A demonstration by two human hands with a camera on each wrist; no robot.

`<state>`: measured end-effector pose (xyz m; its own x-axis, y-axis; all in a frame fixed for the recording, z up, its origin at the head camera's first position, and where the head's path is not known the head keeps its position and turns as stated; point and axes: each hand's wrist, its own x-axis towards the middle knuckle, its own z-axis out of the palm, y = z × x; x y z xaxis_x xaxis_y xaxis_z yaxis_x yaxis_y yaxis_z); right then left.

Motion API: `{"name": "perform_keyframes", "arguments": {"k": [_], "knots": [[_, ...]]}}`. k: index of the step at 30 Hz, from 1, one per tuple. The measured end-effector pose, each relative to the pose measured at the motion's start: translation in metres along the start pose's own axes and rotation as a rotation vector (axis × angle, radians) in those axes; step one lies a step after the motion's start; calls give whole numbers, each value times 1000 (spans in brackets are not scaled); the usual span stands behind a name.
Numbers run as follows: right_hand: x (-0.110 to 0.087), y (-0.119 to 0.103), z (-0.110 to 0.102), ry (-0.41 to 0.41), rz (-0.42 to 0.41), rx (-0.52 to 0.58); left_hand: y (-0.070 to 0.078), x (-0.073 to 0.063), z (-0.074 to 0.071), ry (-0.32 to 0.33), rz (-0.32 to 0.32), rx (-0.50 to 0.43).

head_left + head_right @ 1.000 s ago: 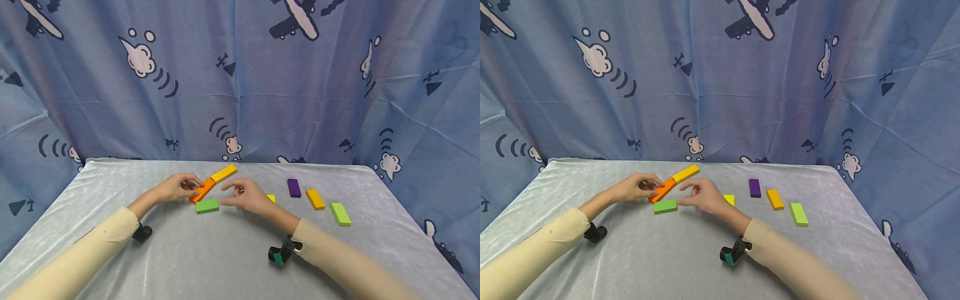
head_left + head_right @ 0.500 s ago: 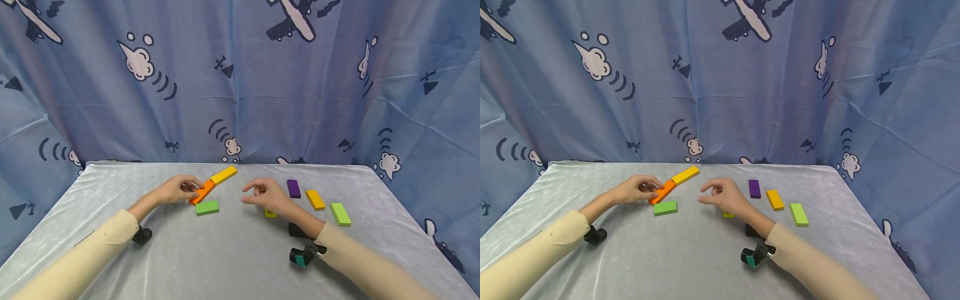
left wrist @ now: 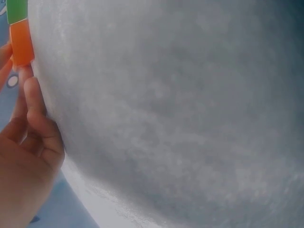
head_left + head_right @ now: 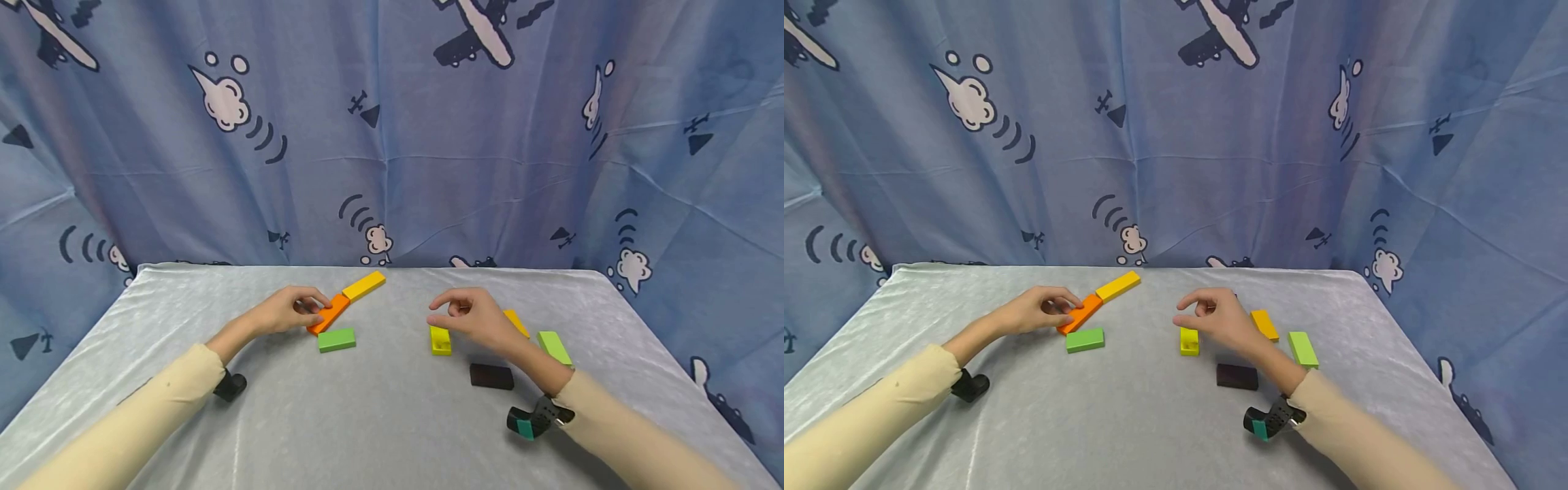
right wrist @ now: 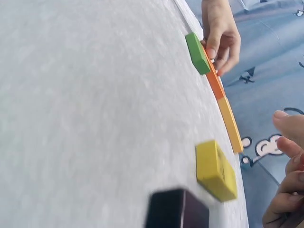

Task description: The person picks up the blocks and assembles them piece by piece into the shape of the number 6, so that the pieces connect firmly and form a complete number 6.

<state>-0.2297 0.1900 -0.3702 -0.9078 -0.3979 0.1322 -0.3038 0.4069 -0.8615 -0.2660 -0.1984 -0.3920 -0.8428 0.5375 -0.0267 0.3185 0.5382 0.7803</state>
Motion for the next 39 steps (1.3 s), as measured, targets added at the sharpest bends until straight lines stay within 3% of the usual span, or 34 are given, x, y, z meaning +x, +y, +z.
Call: {"name": "perform_keyframes", "arguments": {"k": [18,39], "knots": [[-24,22,-36,48,25,-52,0,2,0,-6,-2,-8],[-35,30,-36,-9,-2,-24,-1,2,0,-6,2,-1]]}}
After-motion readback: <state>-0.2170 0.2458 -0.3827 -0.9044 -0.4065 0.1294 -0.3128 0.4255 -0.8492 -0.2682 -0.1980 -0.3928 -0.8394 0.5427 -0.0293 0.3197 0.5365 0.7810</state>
